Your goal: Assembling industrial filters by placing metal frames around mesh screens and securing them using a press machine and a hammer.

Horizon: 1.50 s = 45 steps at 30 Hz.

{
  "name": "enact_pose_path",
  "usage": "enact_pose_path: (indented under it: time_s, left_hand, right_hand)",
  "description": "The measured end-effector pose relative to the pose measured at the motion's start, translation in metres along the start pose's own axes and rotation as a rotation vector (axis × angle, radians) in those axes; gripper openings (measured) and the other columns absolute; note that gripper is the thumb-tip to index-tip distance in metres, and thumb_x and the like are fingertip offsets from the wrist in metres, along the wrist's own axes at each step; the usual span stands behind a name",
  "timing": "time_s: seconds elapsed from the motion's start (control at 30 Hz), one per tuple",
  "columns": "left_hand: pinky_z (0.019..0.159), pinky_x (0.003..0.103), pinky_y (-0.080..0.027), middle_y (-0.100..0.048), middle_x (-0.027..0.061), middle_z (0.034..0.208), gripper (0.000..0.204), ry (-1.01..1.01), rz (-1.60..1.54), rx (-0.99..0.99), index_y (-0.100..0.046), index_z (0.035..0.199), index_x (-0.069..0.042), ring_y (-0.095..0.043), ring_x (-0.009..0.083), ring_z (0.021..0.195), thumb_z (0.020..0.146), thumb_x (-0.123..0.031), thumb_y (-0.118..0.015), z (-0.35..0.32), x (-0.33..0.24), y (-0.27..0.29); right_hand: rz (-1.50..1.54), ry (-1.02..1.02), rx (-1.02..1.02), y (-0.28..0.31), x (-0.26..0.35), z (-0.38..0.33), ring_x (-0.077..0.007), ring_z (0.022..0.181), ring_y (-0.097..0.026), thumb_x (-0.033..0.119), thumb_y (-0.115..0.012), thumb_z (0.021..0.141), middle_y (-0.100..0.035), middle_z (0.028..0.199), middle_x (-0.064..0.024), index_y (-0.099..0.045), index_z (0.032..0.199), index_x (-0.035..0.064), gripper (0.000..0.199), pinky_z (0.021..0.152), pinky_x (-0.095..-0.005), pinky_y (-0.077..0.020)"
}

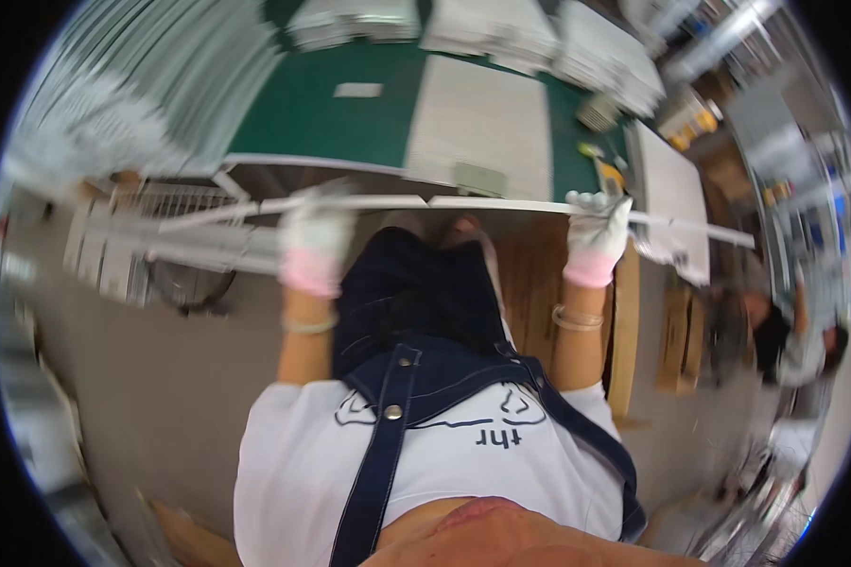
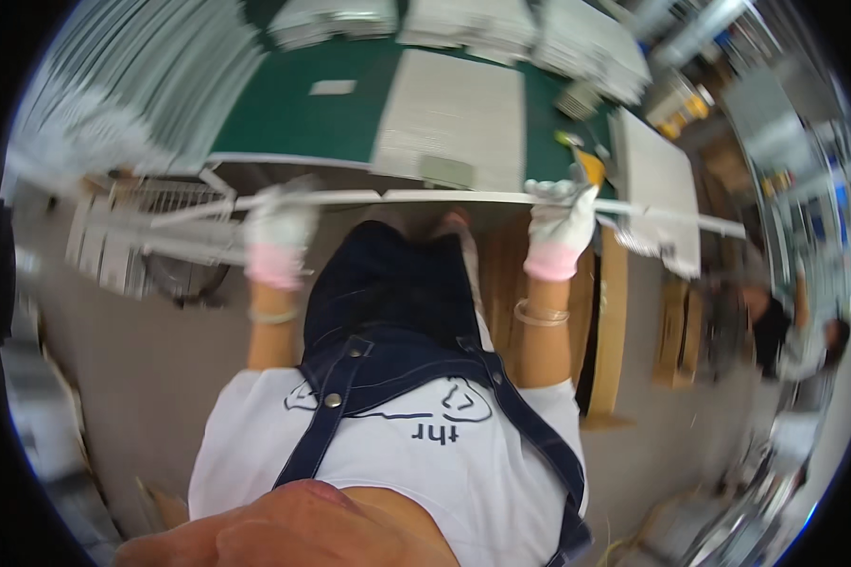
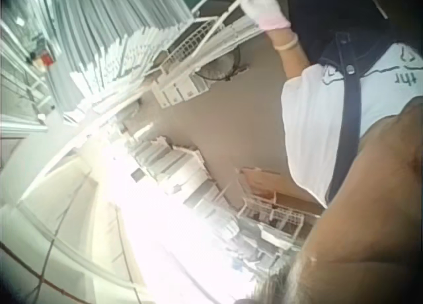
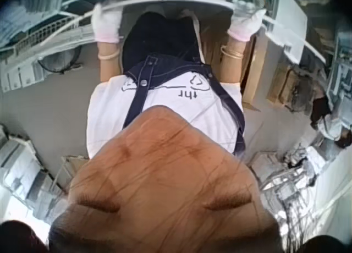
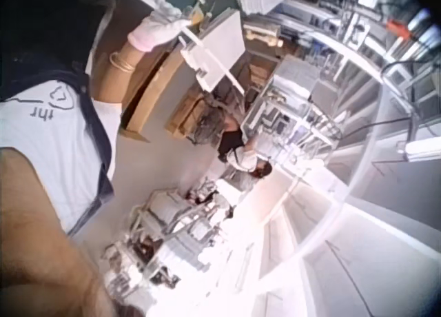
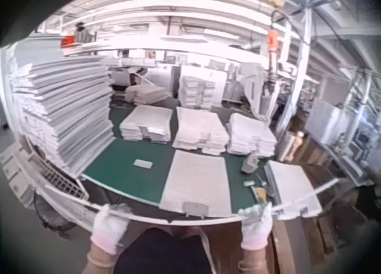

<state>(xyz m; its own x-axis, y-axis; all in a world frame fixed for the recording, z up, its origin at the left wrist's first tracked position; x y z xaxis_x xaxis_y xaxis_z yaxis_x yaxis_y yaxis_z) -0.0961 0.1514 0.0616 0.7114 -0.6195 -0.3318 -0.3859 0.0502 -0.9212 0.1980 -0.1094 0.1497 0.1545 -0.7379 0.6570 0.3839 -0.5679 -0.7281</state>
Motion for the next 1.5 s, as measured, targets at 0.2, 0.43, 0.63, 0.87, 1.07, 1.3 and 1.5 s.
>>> enact_pose_path:
  time_s: [0.2,0.43,0.63,0.87,1.07,1.3,1.5]
  left_hand:
    - [0.071,0.038,-0.047,-0.053,0.0149,0.103,0.047,-0.417,0.892,-0.132,-0.043,0.121,-0.002,-0.051,0.0178,0.075,0.091,-0.038,-0.047,0.008,-0.133,0.014]
    - [0.047,0.025,-0.048,-0.057,0.0098,0.080,0.047,0.340,1.254,0.456,-0.037,0.122,0.002,-0.049,0.0089,0.049,0.087,-0.024,-0.057,0.059,0.094,-0.096]
    - [0.033,0.022,-0.037,-0.051,0.0054,0.064,0.025,0.351,1.239,0.329,-0.044,0.105,-0.001,-0.038,0.0072,0.037,0.089,-0.018,-0.053,0.009,0.085,-0.057]
    - [0.032,0.022,-0.036,-0.049,0.0053,0.062,0.022,0.361,1.318,0.289,-0.042,0.105,0.000,-0.036,0.0068,0.036,0.089,-0.014,-0.050,-0.026,0.086,-0.056]
    - [0.033,0.023,-0.036,-0.049,0.0057,0.061,0.023,0.383,1.297,0.212,-0.042,0.104,0.000,-0.035,0.0069,0.035,0.088,-0.014,-0.051,-0.032,0.072,-0.023]
    - [0.096,0.040,-0.038,-0.047,0.0242,0.123,0.067,-1.133,1.936,0.408,-0.040,0.127,0.003,-0.046,0.0371,0.112,0.069,-0.013,-0.071,-0.060,0.041,-0.158]
    - [0.076,0.030,-0.046,-0.062,0.0092,0.094,0.034,0.627,1.373,0.608,-0.057,0.105,-0.003,-0.060,0.0183,0.085,0.087,-0.032,-0.055,-0.023,0.245,-0.104]
  right_hand:
    - [-0.318,-0.308,0.048,0.068,0.075,0.008,-0.0036,0.044,-0.030,0.030,-0.042,0.096,-0.035,0.064,0.0054,-0.041,0.122,0.0041,0.037,0.037,-0.0199,-0.0286]
    - [-0.428,-0.652,0.171,0.009,-0.045,0.007,-0.0046,0.037,-0.027,0.027,-0.044,0.095,-0.035,0.057,0.0051,-0.045,0.113,0.0054,0.028,0.034,-0.0211,-0.0222]
    - [-0.416,-0.708,0.251,0.030,-0.056,-0.036,-0.0116,0.037,-0.041,0.035,-0.050,0.091,-0.048,0.061,-0.0030,-0.043,0.121,0.0027,0.045,0.031,-0.0253,-0.0341]
    - [-0.245,-0.571,0.156,0.034,-0.066,0.076,-0.0110,0.055,-0.045,0.035,-0.050,0.092,-0.049,0.070,0.0007,-0.052,0.098,0.0064,0.030,0.049,-0.0242,-0.0390]
    - [-0.039,-0.363,-0.089,0.046,-0.067,0.079,-0.0165,0.052,-0.049,0.030,-0.047,0.093,-0.050,0.066,-0.0035,-0.049,0.087,0.0078,0.023,0.046,-0.0301,-0.0437]
    - [-0.701,-0.296,0.048,0.040,-0.025,0.004,-0.0077,0.047,-0.048,0.021,-0.038,0.095,-0.060,0.080,-0.0122,-0.042,0.118,-0.0079,0.037,0.040,-0.0182,-0.0385]
    - [-0.752,-0.320,-0.058,0.070,-0.034,-0.024,-0.0054,0.045,-0.045,0.021,-0.038,0.094,-0.061,0.076,-0.0080,-0.044,0.120,-0.0034,0.036,0.038,-0.0186,-0.0368]
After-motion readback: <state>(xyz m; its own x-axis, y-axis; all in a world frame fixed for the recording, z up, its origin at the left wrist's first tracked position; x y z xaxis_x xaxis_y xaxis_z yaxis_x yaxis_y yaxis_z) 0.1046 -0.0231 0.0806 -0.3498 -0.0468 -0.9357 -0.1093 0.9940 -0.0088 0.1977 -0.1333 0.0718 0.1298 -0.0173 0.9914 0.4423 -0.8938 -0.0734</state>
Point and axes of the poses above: each hand's wrist, its own z-axis towards the middle knuckle, its own y-axis out of the back of the hand, x = y × z, the point moved 10 cm from there along z, towards the middle knuckle
